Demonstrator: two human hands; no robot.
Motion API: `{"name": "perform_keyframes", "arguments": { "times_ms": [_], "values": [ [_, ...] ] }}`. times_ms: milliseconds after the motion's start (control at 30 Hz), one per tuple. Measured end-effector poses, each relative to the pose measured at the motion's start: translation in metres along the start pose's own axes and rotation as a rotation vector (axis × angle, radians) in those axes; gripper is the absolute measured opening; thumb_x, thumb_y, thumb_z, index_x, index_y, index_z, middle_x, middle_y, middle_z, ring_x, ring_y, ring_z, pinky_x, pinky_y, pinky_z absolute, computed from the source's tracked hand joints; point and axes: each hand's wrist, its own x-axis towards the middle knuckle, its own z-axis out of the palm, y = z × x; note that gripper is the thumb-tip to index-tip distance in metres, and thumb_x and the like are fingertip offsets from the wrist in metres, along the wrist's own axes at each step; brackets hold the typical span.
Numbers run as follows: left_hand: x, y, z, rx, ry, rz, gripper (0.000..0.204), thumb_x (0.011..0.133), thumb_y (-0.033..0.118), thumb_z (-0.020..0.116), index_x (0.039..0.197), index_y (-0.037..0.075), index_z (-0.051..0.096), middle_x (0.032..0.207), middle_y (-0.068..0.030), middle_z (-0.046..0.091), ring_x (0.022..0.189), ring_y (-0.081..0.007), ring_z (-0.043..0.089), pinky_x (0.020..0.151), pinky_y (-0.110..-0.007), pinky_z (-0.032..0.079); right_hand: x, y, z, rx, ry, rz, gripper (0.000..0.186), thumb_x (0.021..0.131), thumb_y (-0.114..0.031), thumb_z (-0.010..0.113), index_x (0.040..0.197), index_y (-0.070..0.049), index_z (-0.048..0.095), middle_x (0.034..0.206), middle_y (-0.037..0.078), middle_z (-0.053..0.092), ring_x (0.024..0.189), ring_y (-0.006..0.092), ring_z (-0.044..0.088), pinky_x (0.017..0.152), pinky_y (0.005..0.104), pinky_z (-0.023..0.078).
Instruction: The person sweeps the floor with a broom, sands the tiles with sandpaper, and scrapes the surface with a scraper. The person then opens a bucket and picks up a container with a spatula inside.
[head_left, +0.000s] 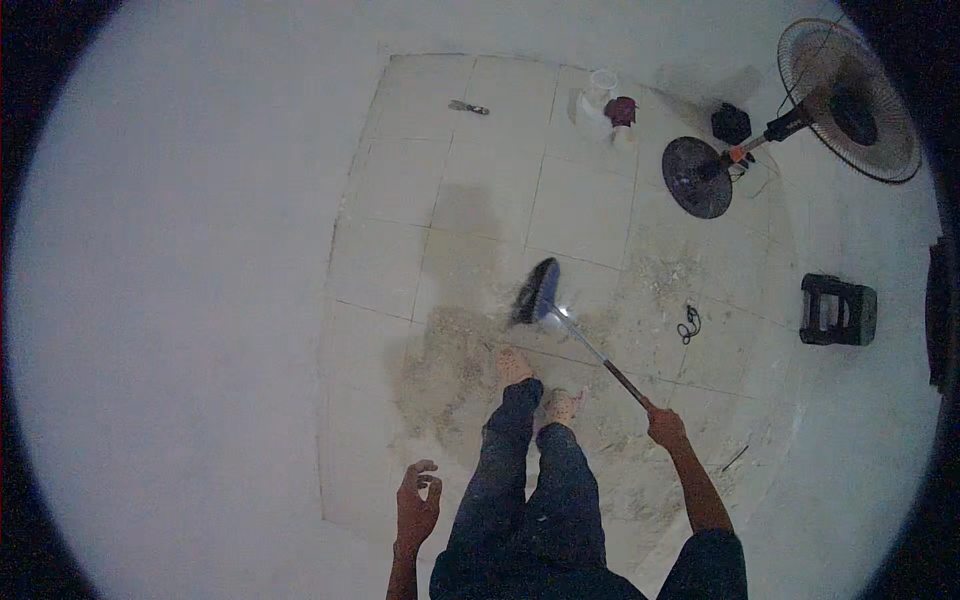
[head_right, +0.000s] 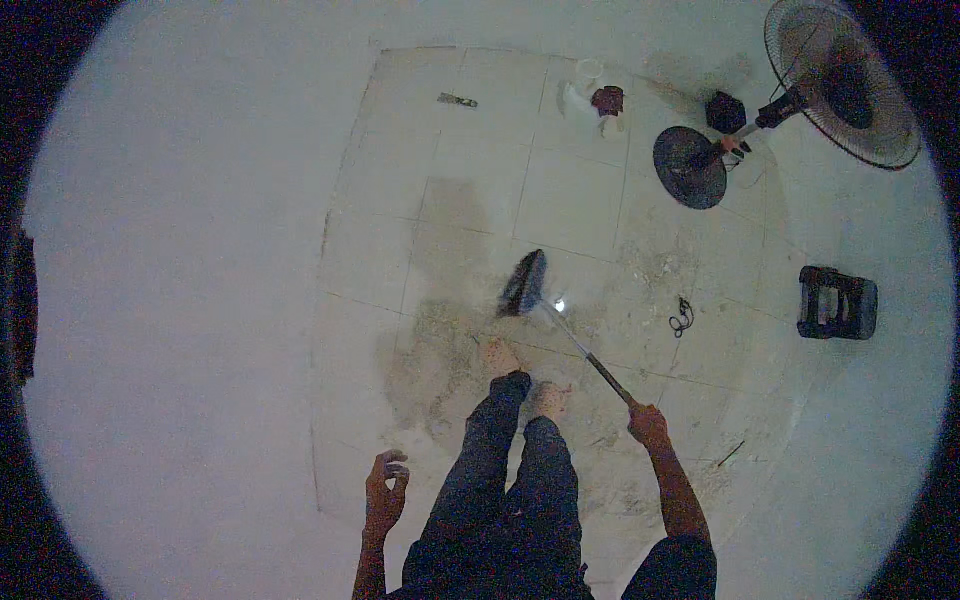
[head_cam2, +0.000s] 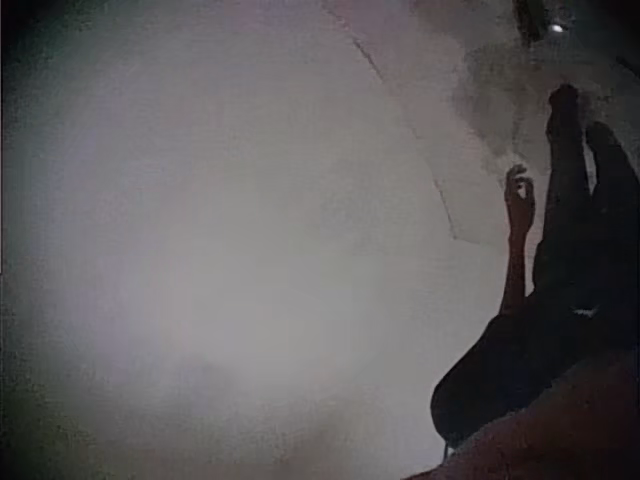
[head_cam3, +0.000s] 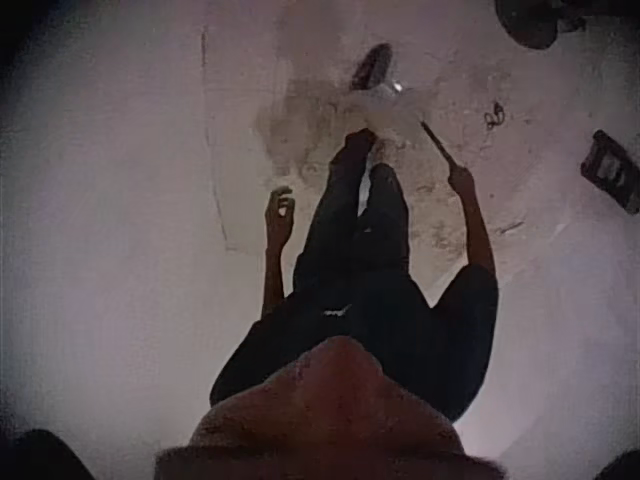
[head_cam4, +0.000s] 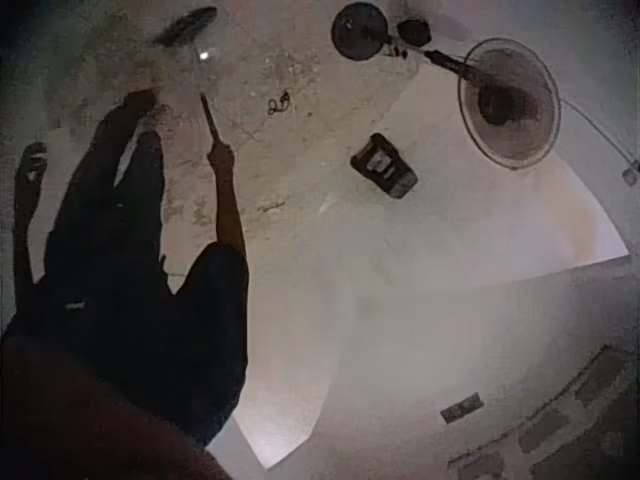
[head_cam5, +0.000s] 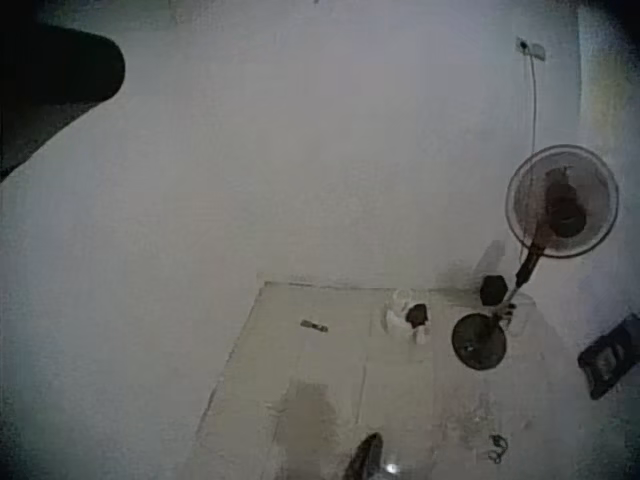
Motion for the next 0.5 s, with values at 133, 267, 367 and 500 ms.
{"name": "perform_keyframes", "arguments": {
  "times_ms": [133,267,367,500],
  "values": [
    [-0.035,-0.018,0.029,0.019,-0.018,-0.005,0.022,0.082,0.009,0.052,0.104,0.003,0.05,0.1,-0.0118,0.056,0.083,-0.0238,0.058,0.074,-0.036,0.045,-0.078,0.046,0.042,0.064,0.095,-0.027,0.058,0.082,-0.014,0.046,0.135,-0.017,0.024,0.069,0.018,0.059,0.061,0.034,0.057,0.059,0.0459,0.047],
    [-0.063,-0.034,0.065,-0.032,-0.086,-0.087,0.022,0.082,0.009,0.053,0.103,0.004,0.05,0.099,-0.0125,0.056,0.084,-0.0236,0.057,0.074,-0.036,0.045,-0.139,0.044,0.042,0.153,0.028,0.127,0.053,0.085,-0.018,0.044,0.134,-0.01,0.026,0.062,0.018,0.056,0.056,0.0353,0.054,0.054,0.045,0.044],
    [-0.08,-0.058,0.091,0.0,-0.101,-0.082,0.022,0.082,0.008,0.052,0.103,0.003,0.05,0.097,-0.0127,0.056,0.085,-0.0239,0.058,0.074,-0.034,0.046,-0.133,0.015,0.036,0.463,0.232,-0.032,0.053,0.086,-0.022,0.046,0.133,-0.007,0.028,0.059,0.016,0.055,0.049,0.0328,0.053,0.05,0.0425,0.043],
    [-0.101,-0.058,0.108,0.02,-0.139,-0.027,0.022,0.082,0.007,0.053,0.104,0.003,0.051,0.097,-0.0091,0.058,0.081,-0.0193,0.059,0.072,-0.031,0.047,-0.077,-0.017,0.016,0.865,0.056,0.004,0.045,0.088,-0.024,0.047,0.128,-0.006,0.038,0.076,0.023,0.057,0.068,0.0326,0.058,0.063,0.0387,0.045]
  ]
}}
